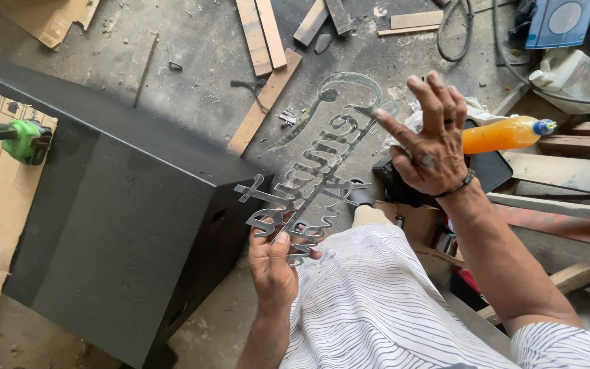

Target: The person holds a metal sign with cursive lettering and repeatedly turns it over to view both sides. They rotate the sign in their hands, examining the front and back surfaces throughout the clip.

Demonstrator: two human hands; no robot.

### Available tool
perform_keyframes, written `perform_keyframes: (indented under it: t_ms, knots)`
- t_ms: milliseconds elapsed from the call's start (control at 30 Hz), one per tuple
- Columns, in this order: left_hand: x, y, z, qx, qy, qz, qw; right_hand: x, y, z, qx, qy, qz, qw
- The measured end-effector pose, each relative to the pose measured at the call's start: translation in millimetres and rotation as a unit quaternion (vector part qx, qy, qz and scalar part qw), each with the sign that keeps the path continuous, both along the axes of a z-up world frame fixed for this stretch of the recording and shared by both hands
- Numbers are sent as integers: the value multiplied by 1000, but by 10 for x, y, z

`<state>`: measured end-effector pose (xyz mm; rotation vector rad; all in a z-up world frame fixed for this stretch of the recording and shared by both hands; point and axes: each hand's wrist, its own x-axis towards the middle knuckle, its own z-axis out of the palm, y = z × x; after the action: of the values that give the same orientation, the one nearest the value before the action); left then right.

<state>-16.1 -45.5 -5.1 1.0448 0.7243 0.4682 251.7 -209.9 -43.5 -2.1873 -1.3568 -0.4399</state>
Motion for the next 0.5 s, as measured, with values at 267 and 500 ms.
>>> perform_keyframes:
  t_ms: [267, 500]
  knots:
    - [-22, -10, -78, 13, -12, -11, 1000, -175, 105, -14, 26, 47, 46, 997]
    - [2, -7, -83, 20, 7, 0, 1000, -410, 216, 244, 106, 249, 173, 947]
